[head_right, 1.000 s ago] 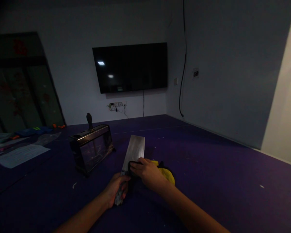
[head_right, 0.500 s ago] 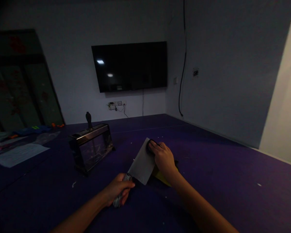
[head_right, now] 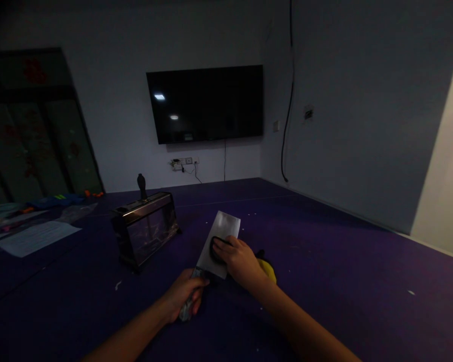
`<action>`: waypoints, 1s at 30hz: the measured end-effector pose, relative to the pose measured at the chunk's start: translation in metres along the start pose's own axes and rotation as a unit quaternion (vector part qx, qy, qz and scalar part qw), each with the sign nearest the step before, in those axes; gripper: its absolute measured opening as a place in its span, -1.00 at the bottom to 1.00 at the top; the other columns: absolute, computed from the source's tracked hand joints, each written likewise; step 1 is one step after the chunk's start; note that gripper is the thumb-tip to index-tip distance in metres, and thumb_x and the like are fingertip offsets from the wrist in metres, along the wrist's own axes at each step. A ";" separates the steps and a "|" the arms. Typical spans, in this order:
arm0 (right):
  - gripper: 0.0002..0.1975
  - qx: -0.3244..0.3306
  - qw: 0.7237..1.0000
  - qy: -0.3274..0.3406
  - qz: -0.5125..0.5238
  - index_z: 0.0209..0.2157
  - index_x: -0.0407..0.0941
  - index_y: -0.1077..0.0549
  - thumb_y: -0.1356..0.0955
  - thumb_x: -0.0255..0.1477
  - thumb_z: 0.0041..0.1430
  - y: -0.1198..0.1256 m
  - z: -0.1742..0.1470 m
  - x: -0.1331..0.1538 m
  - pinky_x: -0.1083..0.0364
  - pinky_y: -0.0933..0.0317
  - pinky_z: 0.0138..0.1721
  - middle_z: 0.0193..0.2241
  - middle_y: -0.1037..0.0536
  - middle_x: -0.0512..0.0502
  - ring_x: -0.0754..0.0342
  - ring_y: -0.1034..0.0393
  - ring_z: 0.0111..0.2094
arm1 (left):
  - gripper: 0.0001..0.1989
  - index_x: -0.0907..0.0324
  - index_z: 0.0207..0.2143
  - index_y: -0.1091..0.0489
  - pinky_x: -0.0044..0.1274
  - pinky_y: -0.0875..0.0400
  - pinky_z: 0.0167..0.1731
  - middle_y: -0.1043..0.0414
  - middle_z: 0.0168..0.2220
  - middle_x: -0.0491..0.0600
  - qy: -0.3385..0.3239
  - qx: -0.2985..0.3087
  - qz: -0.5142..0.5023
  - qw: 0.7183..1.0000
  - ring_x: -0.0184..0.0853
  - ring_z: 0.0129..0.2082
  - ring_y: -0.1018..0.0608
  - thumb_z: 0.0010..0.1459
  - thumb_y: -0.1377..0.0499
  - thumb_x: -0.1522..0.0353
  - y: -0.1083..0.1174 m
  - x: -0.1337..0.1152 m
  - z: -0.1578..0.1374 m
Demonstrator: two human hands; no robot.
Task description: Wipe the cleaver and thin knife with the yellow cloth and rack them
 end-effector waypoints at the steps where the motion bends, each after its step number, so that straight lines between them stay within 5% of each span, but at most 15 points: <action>1: -0.54 0.018 1.000 0.018 0.013 -0.02 -0.07 -0.39 -0.15 -0.66 0.09 -0.003 0.001 0.009 0.08 -0.26 -0.21 0.00 -0.41 0.01 0.05 -0.27 -0.18 | -0.82 0.19 -0.61 -0.17 -0.67 0.03 -0.85 -0.06 -0.83 -0.25 0.000 -0.005 -0.002 1.000 -0.47 -0.88 -0.23 -0.14 -0.11 0.29 0.001 0.000 0.001; 6: -0.67 0.074 0.992 0.094 0.040 -0.05 -0.13 -0.40 -0.17 -0.51 0.20 -0.010 0.001 0.041 0.06 -0.25 -0.22 -0.03 -0.43 -0.07 0.03 -0.28 -0.21 | -0.83 0.19 -0.67 -0.16 -0.67 0.03 -0.87 -0.06 -0.83 -0.22 -0.005 -0.032 -0.036 0.999 -0.48 -0.88 -0.22 -0.18 -0.07 0.29 0.008 0.000 0.004; 11: -0.67 0.074 0.992 0.094 0.048 -0.05 -0.11 -0.40 -0.16 -0.50 0.21 -0.010 0.001 0.042 0.04 -0.24 -0.20 -0.01 -0.42 -0.05 0.01 -0.27 -0.19 | -0.84 0.19 -0.67 -0.17 -0.66 0.04 -0.88 -0.07 -0.83 -0.22 -0.006 -0.030 -0.050 0.998 -0.47 -0.88 -0.22 -0.20 -0.08 0.30 0.008 -0.001 0.004; 20: -0.47 0.004 0.999 -0.032 -0.015 -0.01 -0.06 -0.38 -0.15 -0.72 0.02 0.002 0.000 -0.010 0.07 -0.25 -0.19 0.02 -0.39 0.02 0.05 -0.29 -0.17 | -0.82 0.19 -0.63 -0.16 -0.68 0.05 -0.87 -0.05 -0.83 -0.25 0.011 0.031 0.017 0.999 -0.48 -0.88 -0.24 -0.17 -0.11 0.29 -0.005 0.000 0.000; 30: -0.47 -0.072 0.979 -0.139 -0.131 -0.02 -0.11 -0.40 -0.17 -0.71 -0.04 0.020 -0.011 -0.067 0.02 -0.30 -0.24 0.04 -0.36 -0.03 -0.03 -0.29 -0.20 | -0.83 0.20 -0.62 -0.18 -0.69 -0.03 -0.84 -0.07 -0.81 -0.25 0.020 0.090 0.066 0.994 -0.48 -0.85 -0.27 -0.15 -0.11 0.31 -0.016 -0.001 -0.005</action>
Point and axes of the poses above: each hand's wrist, its own z-axis towards the middle knuckle, its own y-axis out of the back of the hand, x = y × z, the point moved 10 cm from there along z, towards the middle knuckle
